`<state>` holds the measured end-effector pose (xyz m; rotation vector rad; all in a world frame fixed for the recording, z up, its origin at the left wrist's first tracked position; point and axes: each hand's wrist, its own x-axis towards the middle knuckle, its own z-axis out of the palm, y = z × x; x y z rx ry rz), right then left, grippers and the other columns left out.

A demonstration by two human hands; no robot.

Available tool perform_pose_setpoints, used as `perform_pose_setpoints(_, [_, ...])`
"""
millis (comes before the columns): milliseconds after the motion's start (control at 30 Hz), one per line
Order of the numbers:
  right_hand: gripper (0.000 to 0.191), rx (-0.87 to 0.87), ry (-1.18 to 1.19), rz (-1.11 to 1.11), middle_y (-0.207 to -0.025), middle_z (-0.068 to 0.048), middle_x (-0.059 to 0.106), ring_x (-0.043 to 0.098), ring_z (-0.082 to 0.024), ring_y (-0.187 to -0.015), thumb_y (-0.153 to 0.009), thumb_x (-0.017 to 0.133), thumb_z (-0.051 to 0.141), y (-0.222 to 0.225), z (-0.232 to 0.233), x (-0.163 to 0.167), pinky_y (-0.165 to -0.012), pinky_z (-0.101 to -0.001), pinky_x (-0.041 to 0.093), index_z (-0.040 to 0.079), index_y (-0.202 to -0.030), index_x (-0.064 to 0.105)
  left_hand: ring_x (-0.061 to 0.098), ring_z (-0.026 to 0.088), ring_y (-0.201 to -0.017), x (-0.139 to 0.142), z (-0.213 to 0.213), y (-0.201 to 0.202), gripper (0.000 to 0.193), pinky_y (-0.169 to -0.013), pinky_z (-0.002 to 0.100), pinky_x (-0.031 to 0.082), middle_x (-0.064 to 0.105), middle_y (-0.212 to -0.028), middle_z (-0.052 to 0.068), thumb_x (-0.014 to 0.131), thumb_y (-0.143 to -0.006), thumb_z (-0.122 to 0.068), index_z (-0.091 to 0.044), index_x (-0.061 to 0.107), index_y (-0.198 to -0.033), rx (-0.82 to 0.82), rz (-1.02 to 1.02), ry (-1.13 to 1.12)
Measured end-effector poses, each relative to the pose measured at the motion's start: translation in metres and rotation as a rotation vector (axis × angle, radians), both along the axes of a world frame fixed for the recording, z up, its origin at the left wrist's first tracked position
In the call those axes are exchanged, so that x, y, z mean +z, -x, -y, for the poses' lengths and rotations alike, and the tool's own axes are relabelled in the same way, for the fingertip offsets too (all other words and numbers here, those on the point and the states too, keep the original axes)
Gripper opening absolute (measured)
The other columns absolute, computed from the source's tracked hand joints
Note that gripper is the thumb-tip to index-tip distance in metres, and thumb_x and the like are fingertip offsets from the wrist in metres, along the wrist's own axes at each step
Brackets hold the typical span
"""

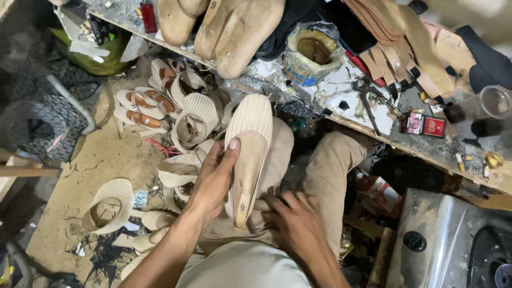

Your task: The person holds a woven shoe upper on their lap, trims the sole edge with a blade, and hammers the sole to seat it. They then fit an insole board into the shoe, press the parts together, and set the finished shoe onto a pile of completed shoes beside them.

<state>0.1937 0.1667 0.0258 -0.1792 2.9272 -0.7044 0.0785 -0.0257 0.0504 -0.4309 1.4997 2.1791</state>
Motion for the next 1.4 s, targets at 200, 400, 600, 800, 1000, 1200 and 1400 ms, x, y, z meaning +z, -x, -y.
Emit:
perform_pose_setpoints(200, [0.061,-0.357,-0.228,0.224,-0.116,-0.005,0.063,0.059,-0.030,-0.109,-0.077,0.076,0.029,-0.060,-0.035,0.026,-0.088,-0.0466,0.046,0.030,-0.137,0.064,0.051,0.020,-0.137,0.000,-0.006,-0.016,0.074,-0.112,0.033,0.039,0.055,-0.151,0.010,0.057,-0.095,-0.048,-0.013,0.039,-0.156,-0.066,-0.081,0.086])
perform_pose_setpoints(400, [0.090,-0.446,0.486,0.349,-0.134,-0.012,0.055,0.057,-0.027,-0.117,-0.083,0.078,0.017,-0.046,-0.005,0.036,-0.098,-0.0380,0.048,0.021,-0.157,0.027,0.050,0.032,-0.140,-0.007,-0.023,-0.040,0.072,-0.109,0.048,0.045,0.051,-0.157,0.016,0.053,-0.101,-0.048,-0.017,0.033,-0.163,-0.146,0.084,0.008])
perform_pose_setpoints(600, [0.117,-0.290,1.038,0.376,-0.160,-0.016,0.037,0.048,-0.024,-0.135,-0.083,0.071,0.000,-0.013,0.028,0.040,-0.105,-0.0375,0.047,0.021,-0.164,-0.011,0.027,0.040,-0.151,-0.019,-0.004,-0.053,0.077,-0.121,0.044,0.025,0.029,-0.162,0.027,0.053,-0.102,-0.044,-0.004,0.022,-0.161,-0.436,-0.489,0.551])
perform_pose_setpoints(800, [0.120,-0.340,1.036,0.535,-0.162,-0.011,0.033,0.044,-0.021,-0.139,-0.084,0.069,-0.004,0.015,0.039,0.033,-0.105,-0.0341,0.044,0.027,-0.166,-0.013,0.024,0.042,-0.160,-0.035,0.006,-0.064,0.079,-0.127,0.045,0.024,0.025,-0.169,0.031,0.058,-0.106,-0.036,0.003,0.018,-0.162,-0.372,-0.705,0.485])
perform_pose_setpoints(1000, [0.115,-0.310,1.069,0.551,-0.164,-0.013,0.034,0.046,-0.023,-0.142,-0.085,0.074,0.001,0.003,0.026,0.015,-0.108,-0.0381,0.045,0.023,-0.164,-0.007,0.020,0.044,-0.156,-0.029,0.024,-0.069,0.095,-0.122,0.047,0.022,0.021,-0.166,0.032,0.067,-0.097,-0.036,0.004,0.010,-0.162,-0.518,-0.601,0.448])
perform_pose_setpoints(1200, [0.118,-0.337,1.127,0.559,-0.169,-0.009,0.023,0.038,-0.021,-0.146,-0.088,0.070,0.000,0.006,0.020,-0.007,-0.111,-0.0363,0.038,0.025,-0.165,-0.015,0.026,0.043,-0.151,-0.019,0.006,-0.026,0.101,-0.121,0.045,0.025,0.029,-0.159,0.032,0.072,-0.091,-0.044,0.002,0.014,-0.159,-0.589,-0.486,0.537])
perform_pose_setpoints(1400, [0.114,-0.235,1.255,0.445,-0.164,-0.017,0.029,0.042,-0.028,-0.145,-0.087,0.075,-0.001,-0.002,0.024,-0.013,-0.113,-0.0372,0.037,0.016,-0.163,-0.008,0.031,0.039,-0.153,-0.014,-0.007,0.008,0.093,-0.121,0.043,0.027,0.033,-0.162,0.027,0.067,-0.093,-0.041,0.001,0.019,-0.160,-0.517,-0.506,0.474])
